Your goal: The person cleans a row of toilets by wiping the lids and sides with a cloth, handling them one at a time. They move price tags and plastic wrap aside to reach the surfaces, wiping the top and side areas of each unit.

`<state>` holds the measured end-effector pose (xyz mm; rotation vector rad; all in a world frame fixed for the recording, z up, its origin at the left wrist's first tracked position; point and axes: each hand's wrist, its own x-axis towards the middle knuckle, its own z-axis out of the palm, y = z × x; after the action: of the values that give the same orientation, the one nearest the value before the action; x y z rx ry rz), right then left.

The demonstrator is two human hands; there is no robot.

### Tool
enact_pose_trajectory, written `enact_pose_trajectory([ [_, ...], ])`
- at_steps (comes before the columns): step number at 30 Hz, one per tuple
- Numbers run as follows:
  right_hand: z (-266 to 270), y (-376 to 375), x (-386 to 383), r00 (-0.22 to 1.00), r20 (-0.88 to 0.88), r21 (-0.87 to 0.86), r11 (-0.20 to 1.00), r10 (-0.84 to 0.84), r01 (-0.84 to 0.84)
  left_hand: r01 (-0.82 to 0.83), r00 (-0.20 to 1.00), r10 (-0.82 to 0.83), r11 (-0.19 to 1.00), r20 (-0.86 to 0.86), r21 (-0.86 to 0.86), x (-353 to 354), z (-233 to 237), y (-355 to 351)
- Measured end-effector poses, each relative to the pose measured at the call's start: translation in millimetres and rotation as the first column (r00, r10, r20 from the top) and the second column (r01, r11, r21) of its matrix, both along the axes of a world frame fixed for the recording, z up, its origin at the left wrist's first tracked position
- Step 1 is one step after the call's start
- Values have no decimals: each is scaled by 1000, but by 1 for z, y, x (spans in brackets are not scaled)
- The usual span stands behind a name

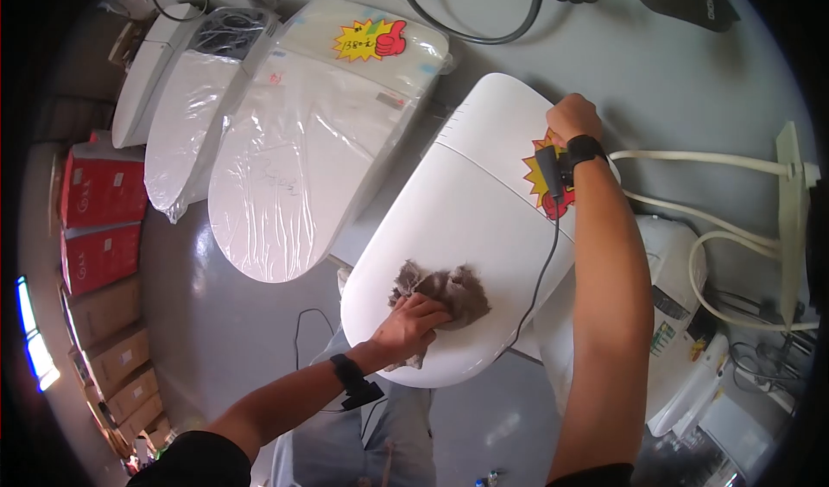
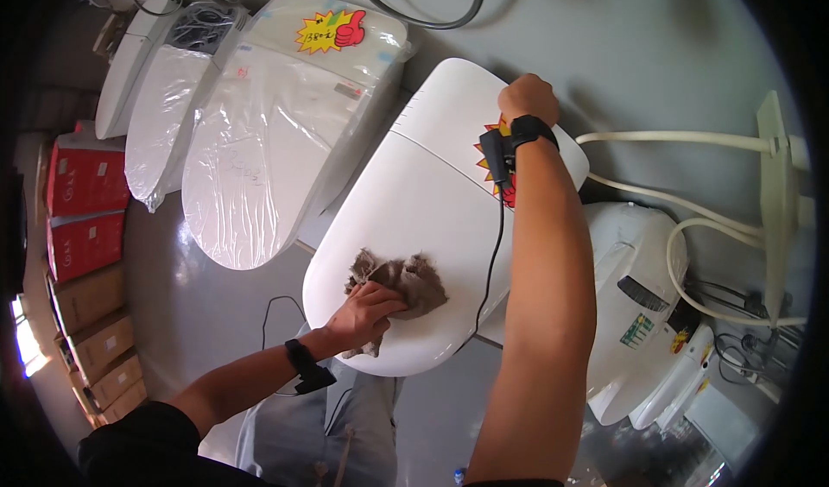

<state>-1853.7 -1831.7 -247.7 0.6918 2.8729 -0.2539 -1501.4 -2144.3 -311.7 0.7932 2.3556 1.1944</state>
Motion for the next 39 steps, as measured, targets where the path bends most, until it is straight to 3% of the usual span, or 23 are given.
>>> enact_pose_trajectory([
  [2,0,2,-3,971,59,-231,943,-231,239,-41,998,38,997,55,58,-2,0,2],
  [4,-5,3,1,969,38,-283,928,-242,243,-71,990,60,994,126,85,-6,1,1],
  [6,-25,16,3,984,-87,-375,920,-153,110,-276,953,248,947,173,163,-17,7,2],
  [7,-27,17,12,955,-86,-583,792,-284,183,-392,901,346,908,263,147,-27,9,3],
  [8,-57,30,25,916,-317,-491,869,-247,65,-463,871,412,872,269,161,-42,16,5],
  [10,-52,33,74,857,-512,-291,949,-51,-118,-577,805,518,797,287,180,-78,20,10],
  [11,-35,15,135,776,-550,-628,765,-308,-141,-589,808,563,765,173,262,-127,33,24],
  [12,-36,12,163,771,-525,-642,762,-360,-81,-569,811,579,746,85,345,-155,36,37],
  [13,-58,15,194,690,-688,-464,867,-225,-180,-553,814,577,740,62,383,-182,46,52],
  [15,-76,4,249,786,-589,-307,952,-187,-4,-436,828,541,785,-145,440,-239,54,86],
  [18,-98,-33,296,803,-488,-424,897,-341,123,-227,808,430,858,-403,460,-314,37,139],
  [20,-114,-50,310,764,-617,-224,973,-189,60,-142,789,286,946,-544,290,-357,0,159],
  [22,-120,-59,313,716,-656,-260,962,-238,82,-219,817,177,976,-549,-11,-384,-38,154],
  [25,-116,-60,309,726,-670,-126,987,-155,95,-453,761,281,876,-585,-168,-413,-75,132],
  [26,-117,-62,312,727,-659,-143,982,-190,127,-423,805,176,839,-566,-342,-427,-103,106],
  [27,-117,-62,312,724,-664,-166,981,-190,105,-261,813,-201,712,-546,-651,-457,-152,73],
  [28,-115,-58,311,712,-677,-182,980,-186,83,-234,765,-366,608,-530,-758,-486,-221,38],
  [29,-118,-58,311,706,-672,-217,971,-221,97,-80,760,-523,514,-386,-854,-427,-121,25],
  [30,-117,-59,312,692,-677,-227,965,-251,128,-325,914,195,878,-357,-351,-392,-114,18],
  [31,-116,-59,313,677,-694,-250,964,-245,93,-506,861,456,817,-226,-277,-354,-94,18],
  [32,-116,-57,314,662,-712,-266,962,-234,53,-572,820,552,792,-151,-213,-316,-71,17],
  [37,-96,-46,330,587,-758,-444,884,-284,-146,-620,783,622,783,-18,46,-167,7,34],
  [39,-77,-57,347,663,-601,-763,565,-446,-312,-518,836,500,855,227,23,-131,38,66],
])
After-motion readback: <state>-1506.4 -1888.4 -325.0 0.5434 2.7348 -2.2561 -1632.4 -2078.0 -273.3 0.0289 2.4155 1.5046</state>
